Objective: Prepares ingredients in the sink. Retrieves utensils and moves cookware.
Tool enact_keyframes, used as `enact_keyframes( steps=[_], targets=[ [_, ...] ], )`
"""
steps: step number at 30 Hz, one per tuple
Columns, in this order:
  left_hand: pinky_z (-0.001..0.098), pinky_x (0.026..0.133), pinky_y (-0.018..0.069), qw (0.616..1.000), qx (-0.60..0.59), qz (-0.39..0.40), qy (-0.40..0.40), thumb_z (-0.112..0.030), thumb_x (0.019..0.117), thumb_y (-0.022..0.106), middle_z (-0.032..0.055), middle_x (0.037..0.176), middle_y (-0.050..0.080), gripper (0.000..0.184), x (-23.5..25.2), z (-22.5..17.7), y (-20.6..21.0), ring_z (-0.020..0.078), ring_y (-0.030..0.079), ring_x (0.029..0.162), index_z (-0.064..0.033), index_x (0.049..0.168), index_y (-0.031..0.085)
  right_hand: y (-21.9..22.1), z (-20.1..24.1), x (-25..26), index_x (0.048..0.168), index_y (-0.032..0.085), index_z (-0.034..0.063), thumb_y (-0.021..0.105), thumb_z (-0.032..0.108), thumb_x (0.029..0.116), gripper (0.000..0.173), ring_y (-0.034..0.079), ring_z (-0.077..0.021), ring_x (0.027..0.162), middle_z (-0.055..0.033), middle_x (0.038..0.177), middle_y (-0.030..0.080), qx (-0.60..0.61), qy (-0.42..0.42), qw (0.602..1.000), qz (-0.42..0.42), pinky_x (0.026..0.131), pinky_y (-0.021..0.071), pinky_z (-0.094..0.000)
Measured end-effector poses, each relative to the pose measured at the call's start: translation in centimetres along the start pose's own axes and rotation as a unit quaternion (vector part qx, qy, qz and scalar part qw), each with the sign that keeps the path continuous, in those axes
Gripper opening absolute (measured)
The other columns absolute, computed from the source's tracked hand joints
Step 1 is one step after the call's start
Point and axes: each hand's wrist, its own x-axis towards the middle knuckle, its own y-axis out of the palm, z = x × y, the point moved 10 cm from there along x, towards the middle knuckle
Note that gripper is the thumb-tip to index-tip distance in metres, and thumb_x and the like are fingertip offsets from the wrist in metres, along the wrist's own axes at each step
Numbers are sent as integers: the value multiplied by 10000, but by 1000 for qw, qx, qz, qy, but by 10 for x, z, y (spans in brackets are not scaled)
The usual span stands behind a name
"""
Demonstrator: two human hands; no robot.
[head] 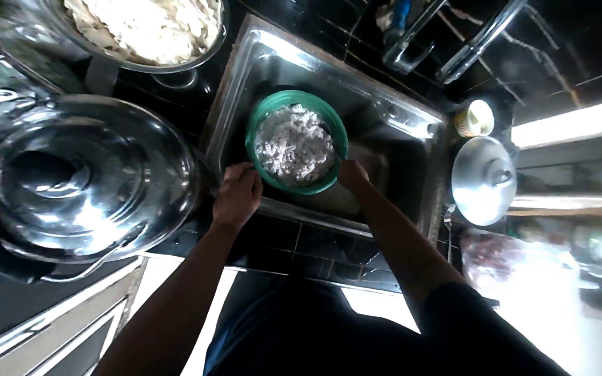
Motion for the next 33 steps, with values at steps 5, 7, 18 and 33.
enact_keyframes(
  steps=[5,7,18,33],
  targets=[
    [547,1013,523,999,-8,33,-16,-172,1042,560,174,1425,576,247,1,1,4,385,581,1289,-9,1149,711,27,-9,-1,1153,590,-11,474,158,1071,221,526,-151,564,-90,787,565,210,-5,974,86,527,483,-311],
    [539,1001,535,1000,-8,24,-10,-173,1036,569,173,1406,589,244,2,2,2,376,596,1273,-9,1143,714,27,-5,-2,1156,608,11,495,165,1065,212,483,-101,511,-46,720,544,288,-9,952,103,484,444,-257],
    [506,1051,505,999,-25,11,25,-140,1016,589,188,1357,614,213,2,0,2,377,572,1296,14,1097,713,-22,46,-42,1364,606,80,512,197,1057,342,675,-460,1054,-255,1171,686,43,-64,995,-62,841,536,-652],
    [499,1065,492,999,-18,4,33,-140,1032,559,197,1318,633,229,4,-2,2,381,578,1284,25,1089,706,-28,32,-12,1506,502,207,530,155,1047,463,674,-430,1095,-228,1274,662,74,-71,994,-48,875,545,-632]
  ],
)
